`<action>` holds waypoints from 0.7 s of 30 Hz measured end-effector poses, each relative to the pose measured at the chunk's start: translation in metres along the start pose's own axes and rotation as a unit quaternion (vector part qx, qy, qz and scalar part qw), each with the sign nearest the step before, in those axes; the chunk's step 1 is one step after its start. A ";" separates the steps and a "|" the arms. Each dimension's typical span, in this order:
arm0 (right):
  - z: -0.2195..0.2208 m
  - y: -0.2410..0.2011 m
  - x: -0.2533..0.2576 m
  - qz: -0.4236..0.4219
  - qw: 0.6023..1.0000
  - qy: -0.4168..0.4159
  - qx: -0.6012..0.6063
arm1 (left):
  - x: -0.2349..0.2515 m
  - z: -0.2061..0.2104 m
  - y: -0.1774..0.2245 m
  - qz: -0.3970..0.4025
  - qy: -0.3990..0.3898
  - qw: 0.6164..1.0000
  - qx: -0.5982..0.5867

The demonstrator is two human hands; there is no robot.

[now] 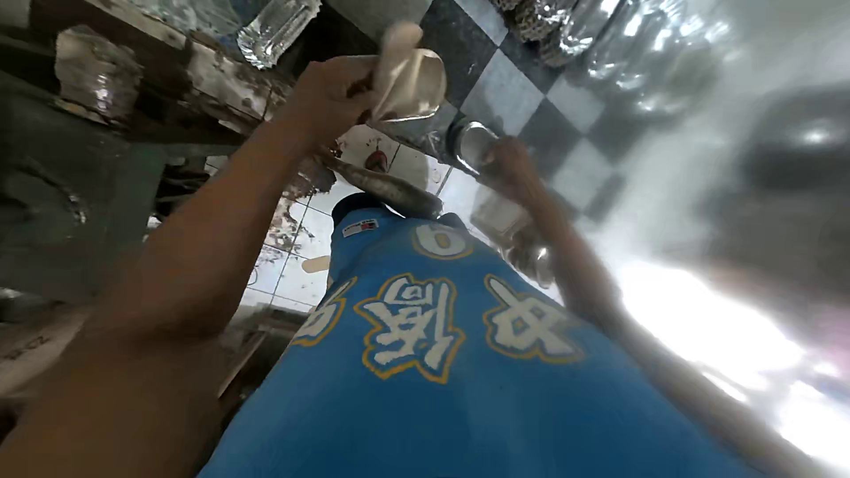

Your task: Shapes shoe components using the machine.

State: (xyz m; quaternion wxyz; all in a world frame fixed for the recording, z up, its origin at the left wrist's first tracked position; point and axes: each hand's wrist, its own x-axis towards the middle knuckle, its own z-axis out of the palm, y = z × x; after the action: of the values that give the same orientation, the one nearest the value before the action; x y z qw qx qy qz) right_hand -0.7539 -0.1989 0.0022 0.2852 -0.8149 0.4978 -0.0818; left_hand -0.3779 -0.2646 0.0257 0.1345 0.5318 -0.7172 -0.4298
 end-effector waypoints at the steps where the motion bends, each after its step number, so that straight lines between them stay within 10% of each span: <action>1: 0.015 0.034 -0.001 -0.033 0.989 0.028 0.145 | -0.010 0.001 0.011 -0.028 0.022 0.999 0.027; 6: -0.005 0.080 0.018 0.023 0.934 -0.159 0.319 | -0.112 0.014 0.056 -0.002 0.393 0.896 -0.207; 10: -0.011 0.081 0.025 0.076 0.909 -0.211 0.353 | -0.210 0.059 0.126 -0.101 0.357 0.731 -0.572; 15: -0.009 0.079 0.029 0.105 0.910 -0.203 0.346 | -0.269 0.125 0.156 -0.080 0.236 0.680 -0.689; 21: 0.008 0.080 0.024 0.035 0.937 -0.129 0.324 | -0.293 0.070 0.134 -0.022 0.297 0.732 -0.613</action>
State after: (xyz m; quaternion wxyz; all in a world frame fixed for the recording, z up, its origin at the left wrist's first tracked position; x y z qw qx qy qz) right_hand -0.8003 -0.2436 -0.0518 0.5980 -0.6642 0.4314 -0.1229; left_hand -0.3933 0.0347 0.1637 0.6278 0.4504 -0.2102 -0.5990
